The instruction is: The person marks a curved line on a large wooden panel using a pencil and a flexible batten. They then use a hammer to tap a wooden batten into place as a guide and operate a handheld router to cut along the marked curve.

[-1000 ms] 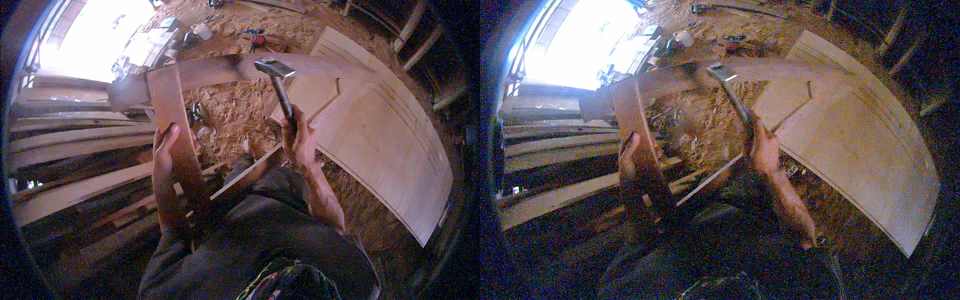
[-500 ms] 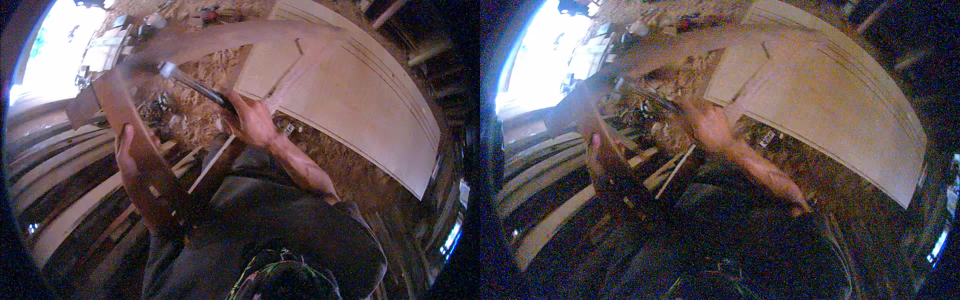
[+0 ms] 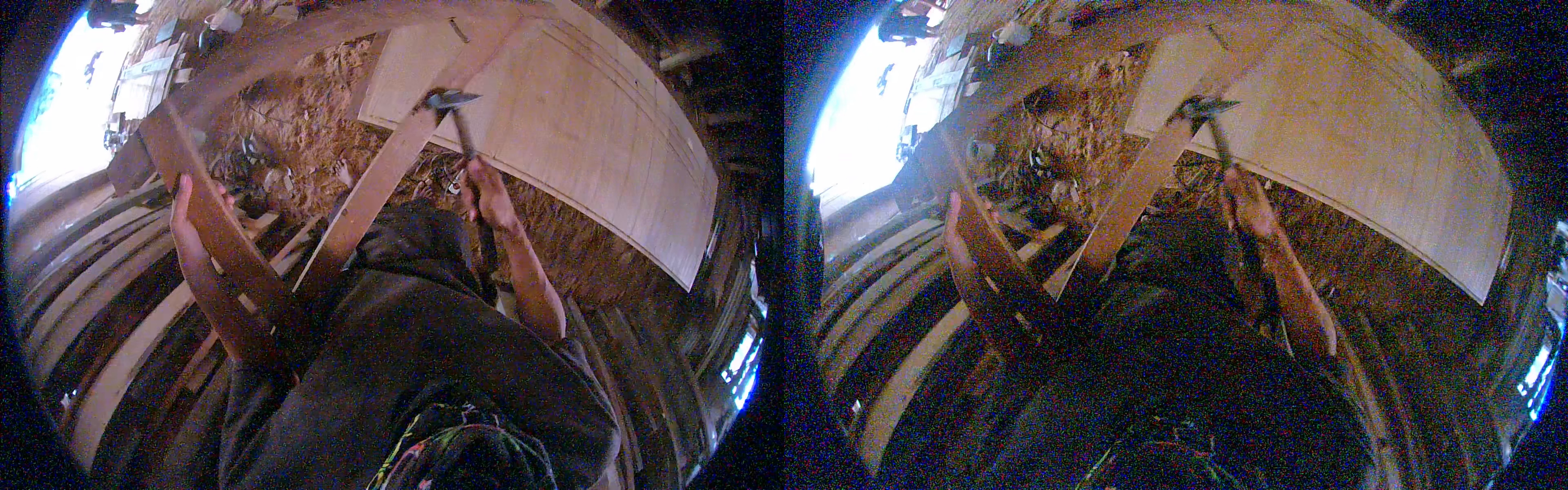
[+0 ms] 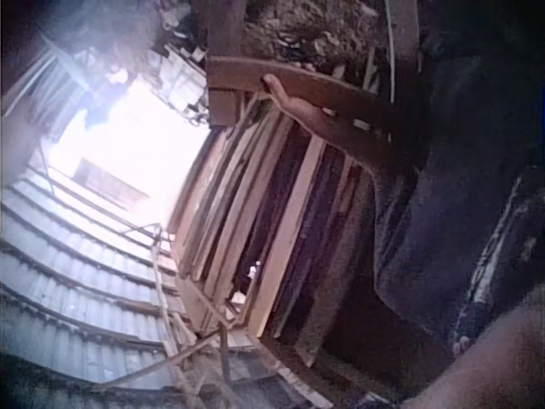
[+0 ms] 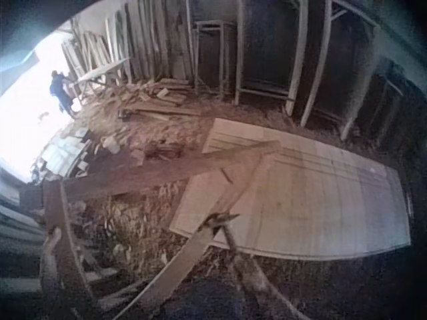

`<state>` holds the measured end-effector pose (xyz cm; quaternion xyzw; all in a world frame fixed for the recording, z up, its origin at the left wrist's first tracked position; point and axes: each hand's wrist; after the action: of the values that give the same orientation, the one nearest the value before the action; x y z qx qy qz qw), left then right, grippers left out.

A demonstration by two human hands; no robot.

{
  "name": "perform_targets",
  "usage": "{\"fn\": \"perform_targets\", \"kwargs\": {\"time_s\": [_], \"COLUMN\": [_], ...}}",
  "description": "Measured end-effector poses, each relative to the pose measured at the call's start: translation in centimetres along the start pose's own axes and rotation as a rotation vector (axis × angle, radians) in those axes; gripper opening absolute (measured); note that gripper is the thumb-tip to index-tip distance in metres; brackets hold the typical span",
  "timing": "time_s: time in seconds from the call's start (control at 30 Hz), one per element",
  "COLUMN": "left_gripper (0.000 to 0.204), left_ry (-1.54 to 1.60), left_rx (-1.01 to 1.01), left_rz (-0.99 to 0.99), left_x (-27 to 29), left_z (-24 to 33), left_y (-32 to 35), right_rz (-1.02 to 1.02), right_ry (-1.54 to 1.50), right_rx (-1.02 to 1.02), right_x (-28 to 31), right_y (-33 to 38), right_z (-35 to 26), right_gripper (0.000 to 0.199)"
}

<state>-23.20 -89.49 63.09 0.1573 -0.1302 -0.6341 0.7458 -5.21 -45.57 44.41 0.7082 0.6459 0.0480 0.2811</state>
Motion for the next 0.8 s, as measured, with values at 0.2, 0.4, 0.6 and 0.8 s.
{"fn": "perform_targets", "kwargs": {"time_s": [0.2,0.4,0.6,0.8], "left_gripper": [0.049,0.049,0.046,0.040], "left_ry": [0.034,0.008,-0.024,-0.082], "left_rx": [-0.037,-0.035,-0.085,-0.132], "left_rz": [0.003,-0.010,0.067,0.020], "left_x": [0.4,1.5,-0.7,-3.3], "left_z": [-1.8,-4.1,-6.0,-6.0], "left_y": [-1.9,-4.0,-4.5,-3.5], "right_rz": [-0.179,-0.045,0.353,0.449], "right_ry": [0.182,0.117,-0.062,-0.214], "right_rx": [-0.310,0.136,0.120,0.167], "right_x": [-3.9,0.4,5.3,15.1], "right_y": [5.5,-3.0,-13.3,-23.8], "right_z": [-0.7,8.8,2.3,-0.7], "right_gripper": [0.033,0.035,0.043,0.047]}}
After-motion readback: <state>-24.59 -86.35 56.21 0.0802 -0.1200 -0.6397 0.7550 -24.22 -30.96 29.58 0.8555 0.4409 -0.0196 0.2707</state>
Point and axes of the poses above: each hand's wrist, its own y-axis away from the middle knuckle, its own x-axis out of the back of the hand, z = x × y, and after that the axes turned 6 degrees about -x, right-handed
